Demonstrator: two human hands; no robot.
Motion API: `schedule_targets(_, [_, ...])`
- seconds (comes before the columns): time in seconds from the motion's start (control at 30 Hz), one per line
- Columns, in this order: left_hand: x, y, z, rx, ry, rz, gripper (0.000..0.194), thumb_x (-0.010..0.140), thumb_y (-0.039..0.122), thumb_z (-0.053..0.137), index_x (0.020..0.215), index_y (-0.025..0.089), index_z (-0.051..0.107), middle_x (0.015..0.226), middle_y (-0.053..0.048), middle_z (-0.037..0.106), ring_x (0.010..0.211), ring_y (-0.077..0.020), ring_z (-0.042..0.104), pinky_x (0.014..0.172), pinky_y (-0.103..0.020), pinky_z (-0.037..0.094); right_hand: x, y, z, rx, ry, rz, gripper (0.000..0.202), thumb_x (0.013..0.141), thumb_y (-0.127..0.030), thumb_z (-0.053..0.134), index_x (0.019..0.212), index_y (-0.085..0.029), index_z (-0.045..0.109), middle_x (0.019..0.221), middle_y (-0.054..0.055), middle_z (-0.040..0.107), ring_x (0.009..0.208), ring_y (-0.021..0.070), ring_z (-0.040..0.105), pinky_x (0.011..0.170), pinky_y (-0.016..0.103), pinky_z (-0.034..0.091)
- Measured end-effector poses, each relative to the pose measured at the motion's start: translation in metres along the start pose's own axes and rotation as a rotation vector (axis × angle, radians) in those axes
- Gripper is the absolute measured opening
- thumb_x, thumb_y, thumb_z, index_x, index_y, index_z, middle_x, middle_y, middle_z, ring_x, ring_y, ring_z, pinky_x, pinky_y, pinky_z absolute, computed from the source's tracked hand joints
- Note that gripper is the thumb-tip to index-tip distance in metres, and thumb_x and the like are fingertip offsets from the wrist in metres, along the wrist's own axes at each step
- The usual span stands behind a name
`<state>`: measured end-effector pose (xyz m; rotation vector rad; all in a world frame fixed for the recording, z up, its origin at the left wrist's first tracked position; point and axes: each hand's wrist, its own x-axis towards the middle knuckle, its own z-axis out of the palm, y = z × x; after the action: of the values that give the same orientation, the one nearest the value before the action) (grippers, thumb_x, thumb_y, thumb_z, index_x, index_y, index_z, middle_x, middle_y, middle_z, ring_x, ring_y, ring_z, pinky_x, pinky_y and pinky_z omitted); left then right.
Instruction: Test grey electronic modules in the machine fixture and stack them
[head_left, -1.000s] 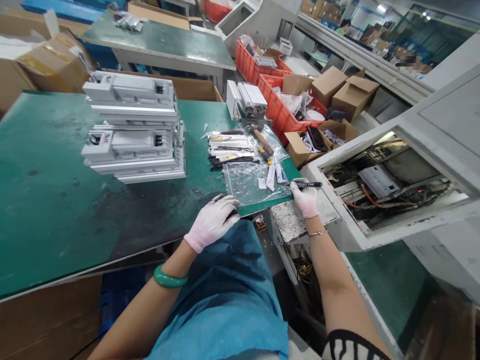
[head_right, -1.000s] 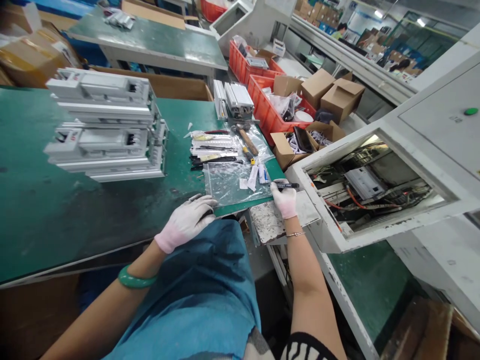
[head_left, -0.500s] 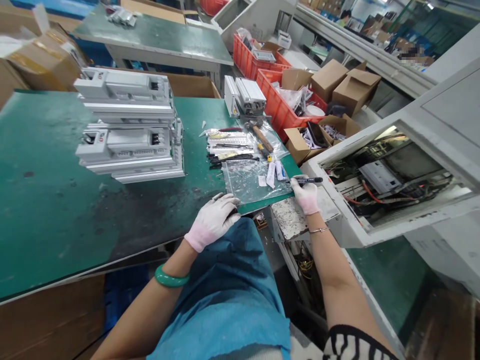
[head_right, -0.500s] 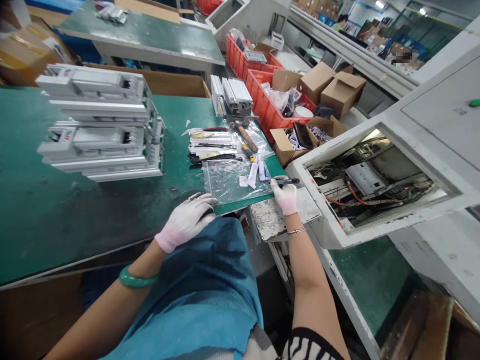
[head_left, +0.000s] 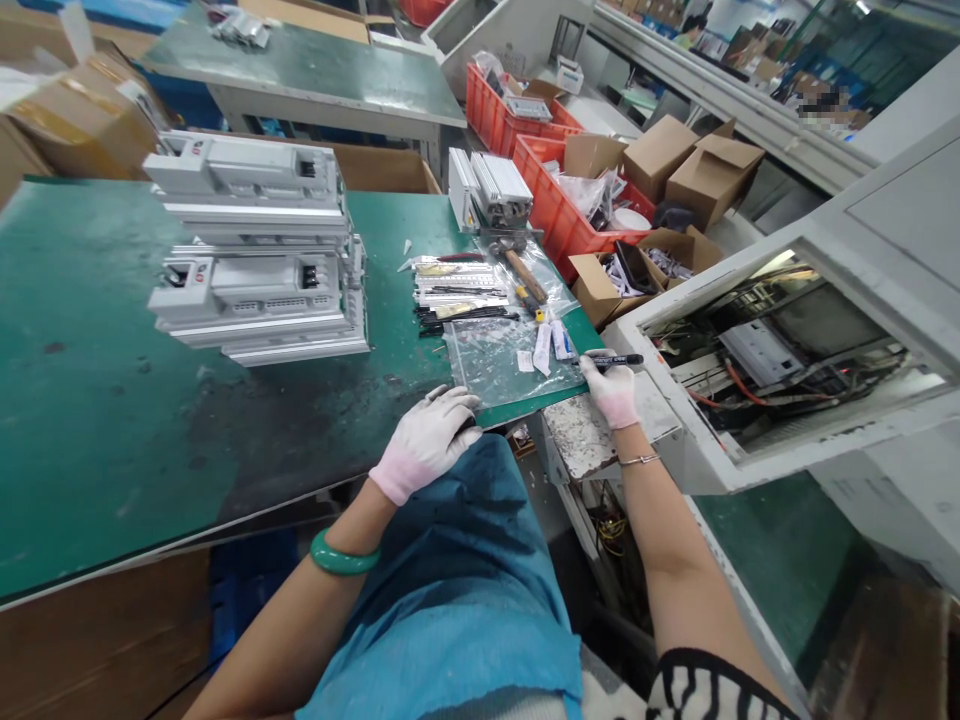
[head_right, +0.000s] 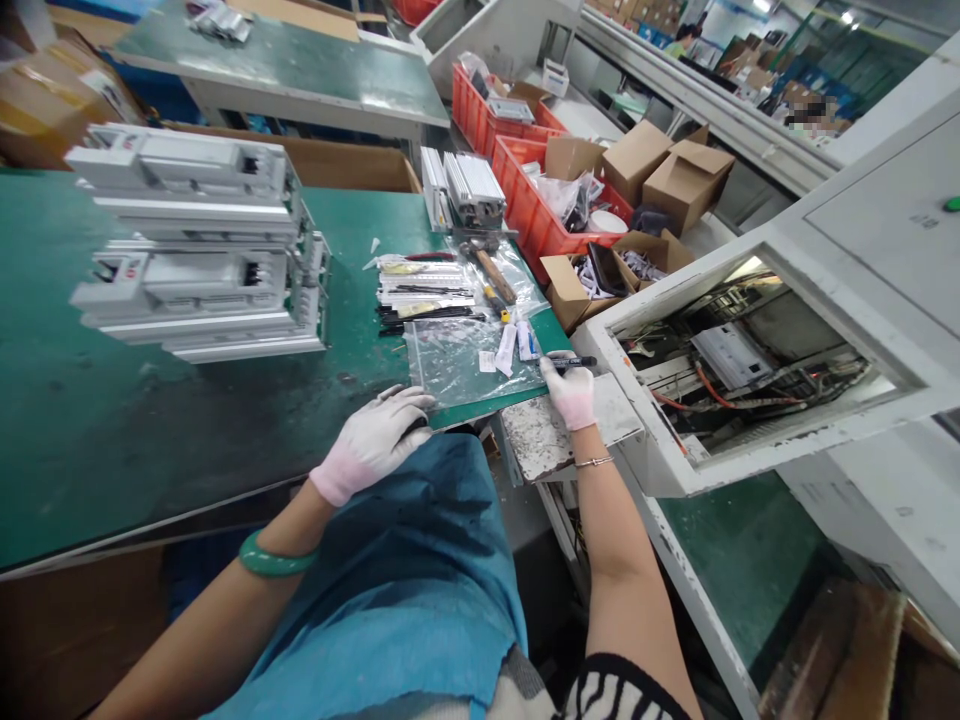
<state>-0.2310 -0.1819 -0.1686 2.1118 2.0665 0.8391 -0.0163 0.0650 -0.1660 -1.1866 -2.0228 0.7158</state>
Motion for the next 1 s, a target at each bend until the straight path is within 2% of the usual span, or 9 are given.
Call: schedule_targets(1.0, [0.0001,0.0011,-0.0016,-0.012,-0.011,-0.01,0.031,0.098,0.043,0.045,0.1,0.02,0.066,0.125,-0.008,0.069,0.127,-0.0248,0.057,0.114,-0.048,0.039,0.0016,-0.0045,-0.0001,-0.042,0.031,0.005,0.033,0.082,-0.052,0.056,0.083,-0.02,0.066,0.076,0.007,0.073,0.079,0.0253,0.07,0.075,0.033,0.053])
